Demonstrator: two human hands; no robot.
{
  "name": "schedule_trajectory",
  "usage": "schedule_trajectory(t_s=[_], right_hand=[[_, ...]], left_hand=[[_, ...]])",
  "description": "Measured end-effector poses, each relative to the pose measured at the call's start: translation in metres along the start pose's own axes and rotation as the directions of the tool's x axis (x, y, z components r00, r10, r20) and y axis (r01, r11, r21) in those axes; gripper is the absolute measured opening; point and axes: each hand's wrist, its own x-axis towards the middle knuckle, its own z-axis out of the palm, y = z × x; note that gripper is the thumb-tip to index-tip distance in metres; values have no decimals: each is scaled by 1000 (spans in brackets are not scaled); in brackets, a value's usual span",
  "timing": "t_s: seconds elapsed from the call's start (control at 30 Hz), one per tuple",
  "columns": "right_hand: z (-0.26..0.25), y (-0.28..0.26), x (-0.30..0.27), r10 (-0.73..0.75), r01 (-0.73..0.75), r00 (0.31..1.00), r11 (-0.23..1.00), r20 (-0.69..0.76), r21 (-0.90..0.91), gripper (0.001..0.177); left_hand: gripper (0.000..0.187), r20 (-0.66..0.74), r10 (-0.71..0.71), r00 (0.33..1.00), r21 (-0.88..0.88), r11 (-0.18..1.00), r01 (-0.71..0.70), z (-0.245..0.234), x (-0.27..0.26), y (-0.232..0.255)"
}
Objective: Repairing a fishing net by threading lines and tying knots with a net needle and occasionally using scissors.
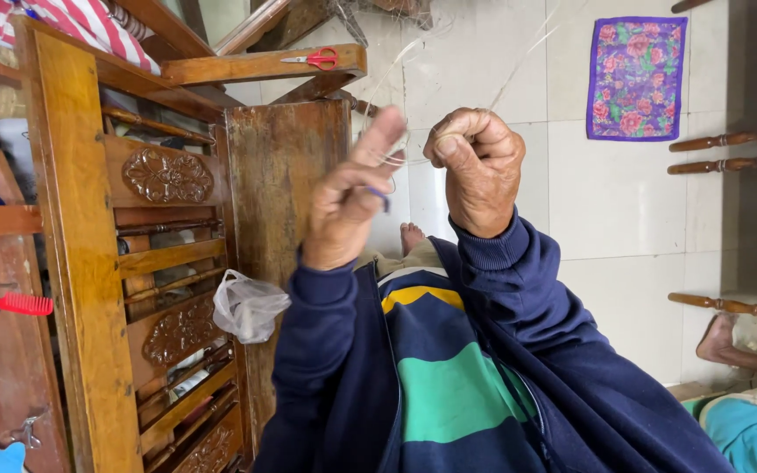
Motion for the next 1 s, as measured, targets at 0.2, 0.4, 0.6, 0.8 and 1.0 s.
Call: schedule_trajectory(t_s=[0.2,0.4,0.6,0.8,1.0], right_hand=[[25,-31,8,154,-155,988,987,-13,-45,29],[22,-31,15,112,-112,993,994,23,-11,18],[1,-6,9,3,-3,1000,1000,-9,-1,24],[-7,-13,15,-37,43,998,987,41,-155,27],[-11,-16,13,-45,58,997,966,57,-251,27]], left_hand=[[18,100,35,994,174,983,-52,25,29,-3],[24,-44,161,986,380,916,-132,53,27,-6],[27,-15,156,988,300,943,-145,45,37,-12],[25,10,263,965,427,872,-242,54,48,-4],[23,9,223,975,359,909,-211,52,49,-7]])
